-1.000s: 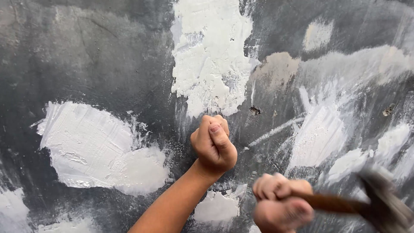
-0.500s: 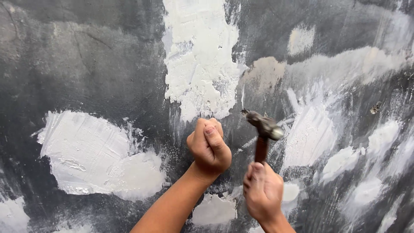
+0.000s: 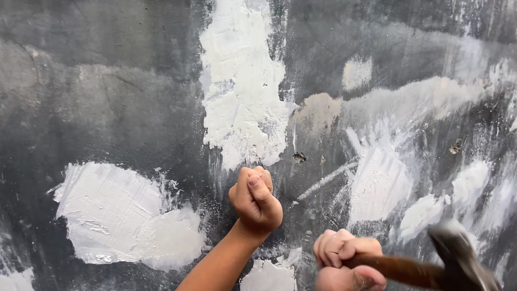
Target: The person drives nails into a wall using a hammer, places the hammer onto a tray, and rubs their hands together.
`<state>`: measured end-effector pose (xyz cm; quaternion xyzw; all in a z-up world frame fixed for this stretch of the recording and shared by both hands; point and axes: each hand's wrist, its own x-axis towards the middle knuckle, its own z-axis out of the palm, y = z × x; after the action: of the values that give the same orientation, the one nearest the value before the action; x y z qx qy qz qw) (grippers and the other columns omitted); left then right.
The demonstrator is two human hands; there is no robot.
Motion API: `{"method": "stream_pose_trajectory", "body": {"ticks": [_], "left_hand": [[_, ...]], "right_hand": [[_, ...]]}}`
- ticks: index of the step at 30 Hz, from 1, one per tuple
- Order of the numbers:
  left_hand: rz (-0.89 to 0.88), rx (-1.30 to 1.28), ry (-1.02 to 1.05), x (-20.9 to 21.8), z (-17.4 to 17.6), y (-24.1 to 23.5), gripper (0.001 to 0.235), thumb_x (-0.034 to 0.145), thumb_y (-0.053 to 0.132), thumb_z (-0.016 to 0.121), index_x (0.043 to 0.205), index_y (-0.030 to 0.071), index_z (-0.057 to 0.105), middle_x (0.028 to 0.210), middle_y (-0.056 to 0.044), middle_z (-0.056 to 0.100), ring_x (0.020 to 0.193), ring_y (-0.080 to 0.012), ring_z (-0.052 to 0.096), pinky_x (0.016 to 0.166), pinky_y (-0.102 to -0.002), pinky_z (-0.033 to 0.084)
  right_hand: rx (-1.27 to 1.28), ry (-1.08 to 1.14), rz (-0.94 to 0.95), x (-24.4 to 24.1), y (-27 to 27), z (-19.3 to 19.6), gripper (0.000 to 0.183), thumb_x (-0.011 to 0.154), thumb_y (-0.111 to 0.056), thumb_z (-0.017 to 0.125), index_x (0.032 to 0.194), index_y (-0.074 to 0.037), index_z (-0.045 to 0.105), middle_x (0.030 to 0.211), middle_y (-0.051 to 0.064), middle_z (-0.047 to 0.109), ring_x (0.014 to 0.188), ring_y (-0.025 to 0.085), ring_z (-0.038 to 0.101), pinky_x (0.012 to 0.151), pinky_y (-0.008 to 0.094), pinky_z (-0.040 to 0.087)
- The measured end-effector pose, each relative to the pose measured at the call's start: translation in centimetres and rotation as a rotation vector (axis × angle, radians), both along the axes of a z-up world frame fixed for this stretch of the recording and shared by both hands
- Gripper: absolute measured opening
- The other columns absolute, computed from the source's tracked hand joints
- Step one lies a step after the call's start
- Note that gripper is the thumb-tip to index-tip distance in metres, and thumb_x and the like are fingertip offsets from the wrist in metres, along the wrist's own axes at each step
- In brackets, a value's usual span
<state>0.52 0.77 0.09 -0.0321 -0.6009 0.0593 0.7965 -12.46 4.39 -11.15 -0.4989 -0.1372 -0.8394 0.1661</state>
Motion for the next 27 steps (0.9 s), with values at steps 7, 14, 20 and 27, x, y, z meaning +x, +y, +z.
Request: {"method": "stream_pose_trajectory", "body": {"ticks": [7,14,20,27], "left_hand": [[-0.032,-0.025,-0.009,-0.1,0.0,0.0,0.029,0.11,0.012,0.034,0.082,0.005,0.037,0.061,-0.002,0.04,0.049,-0.0092,0.037,0.045,-0.027,0.03],[-0.016,-0.003,-0.001,-0.1,-0.5,-0.5,0.028,0.111,0.012,0.035,0.084,0.004,0.039,0.062,-0.002,0.041,0.05,-0.008,0.038,0.045,-0.027,0.031],[-0.013,-0.038,0.012,-0.1,-0.3,-0.7,0.029,0.11,0.012,0.034,0.082,0.005,0.038,0.061,-0.001,0.04,0.049,-0.0081,0.036,0.044,-0.026,0.029],[-0.019,-0.072,-0.008,0.2,-0.3,-0.4,0.028,0.109,0.011,0.034,0.082,0.005,0.037,0.061,-0.002,0.041,0.048,-0.009,0.038,0.044,-0.027,0.031]], "right_hand": [[0.602,0.292,0.075,-4.3,0.6,0.0,0.046,0.106,-0.041,0.044,0.079,-0.005,0.051,0.058,0.005,0.042,0.049,0.019,0.04,0.04,0.036,0.035],[0.87,0.547,-0.591,-1.0,0.3,1.9,0.045,0.107,-0.035,0.041,0.077,-0.005,0.054,0.057,0.001,0.048,0.047,0.013,0.043,0.042,0.03,0.037],[0.058,0.013,-0.124,0.1,1.8,0.6,0.039,0.109,-0.044,0.047,0.096,-0.008,0.05,0.065,-0.001,0.041,0.051,0.009,0.036,0.043,0.026,0.034],[0.633,0.447,0.227,-5.3,2.5,1.1,0.044,0.107,-0.038,0.052,0.09,0.003,0.05,0.06,0.009,0.036,0.049,0.022,0.033,0.043,0.039,0.031]]}}
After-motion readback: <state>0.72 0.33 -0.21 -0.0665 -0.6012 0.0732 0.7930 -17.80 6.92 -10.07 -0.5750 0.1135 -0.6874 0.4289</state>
